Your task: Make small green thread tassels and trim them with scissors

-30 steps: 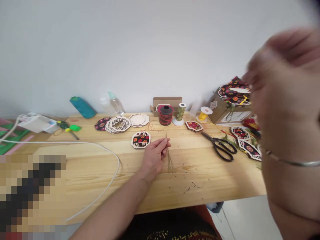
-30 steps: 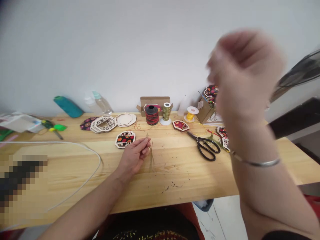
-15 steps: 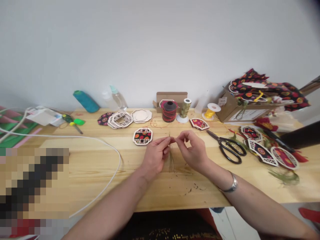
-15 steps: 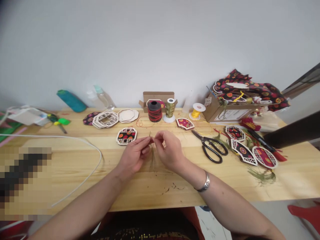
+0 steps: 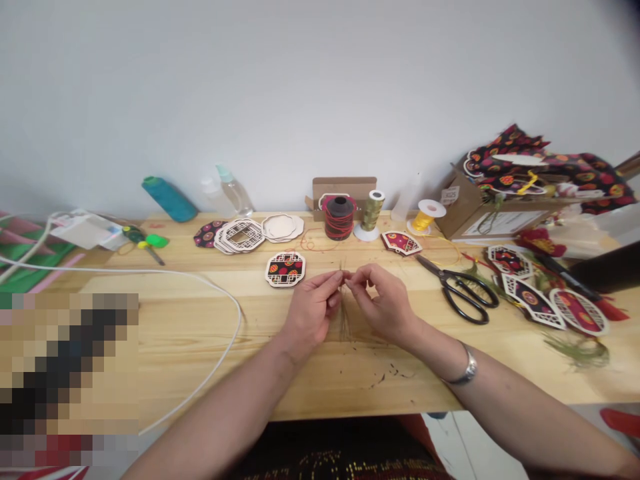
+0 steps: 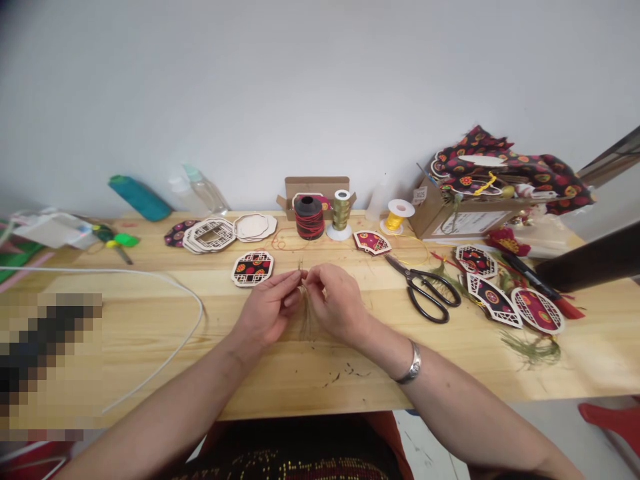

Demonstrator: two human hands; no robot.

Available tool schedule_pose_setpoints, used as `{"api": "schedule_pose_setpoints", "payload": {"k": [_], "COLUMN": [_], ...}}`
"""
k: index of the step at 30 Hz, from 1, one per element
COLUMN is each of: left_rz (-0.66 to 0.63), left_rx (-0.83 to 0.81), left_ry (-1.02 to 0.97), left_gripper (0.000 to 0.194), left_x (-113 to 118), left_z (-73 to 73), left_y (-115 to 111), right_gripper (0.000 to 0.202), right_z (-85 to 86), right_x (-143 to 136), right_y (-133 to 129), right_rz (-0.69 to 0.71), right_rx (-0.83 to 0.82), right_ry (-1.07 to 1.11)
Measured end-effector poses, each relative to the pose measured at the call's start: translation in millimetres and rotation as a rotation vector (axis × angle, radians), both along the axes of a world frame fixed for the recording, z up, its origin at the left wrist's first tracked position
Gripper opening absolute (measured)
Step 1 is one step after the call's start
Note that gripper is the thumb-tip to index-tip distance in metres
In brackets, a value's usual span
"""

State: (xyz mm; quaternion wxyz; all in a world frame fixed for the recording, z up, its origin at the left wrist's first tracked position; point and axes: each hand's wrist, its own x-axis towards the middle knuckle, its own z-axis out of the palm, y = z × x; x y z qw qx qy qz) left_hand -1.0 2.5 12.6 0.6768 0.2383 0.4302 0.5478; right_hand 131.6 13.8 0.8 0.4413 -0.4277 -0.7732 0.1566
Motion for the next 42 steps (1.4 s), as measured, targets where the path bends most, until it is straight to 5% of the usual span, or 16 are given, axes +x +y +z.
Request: {"api": "schedule_pose_setpoints", "payload": {"k": [27, 31, 33, 38, 42], "left_rz": [0.009, 0.023, 0.023, -0.078, -0.13], "left_rx": [0.036, 0.068, 0.088, 0.096, 0.097], "left_ry": [0.028, 0.081, 0.13, 0.184, 0.203], "left_gripper": [0.018, 0.017, 0.017, 0.019, 0.018], "left_x": [-0.7, 0.4, 1.0, 1.2, 0.5], "left_z": [-0.8, -1.8, -2.1, -2.4, -2.1], "left_y": [1.4, 1.1, 0.2, -2.6, -3.9], "right_gripper": [0.008, 0.006, 0.01, 0.024, 0.026], "right_z": [2.1, 8.1, 11.0, 14.4, 15.0], "right_x": [0.7, 6.4, 9.4, 13.8, 15.3], "right_y": [-0.5, 8.3, 15.3, 25.4, 25.3], "right_rz": [0.055, -0.018, -0.015, 0.203, 0.227], "right_rx": [-0.098, -0.125, -0.284, -0.987, -1.08], "right_ry": [0.058, 0.138, 0.242, 0.586, 0.706]}}
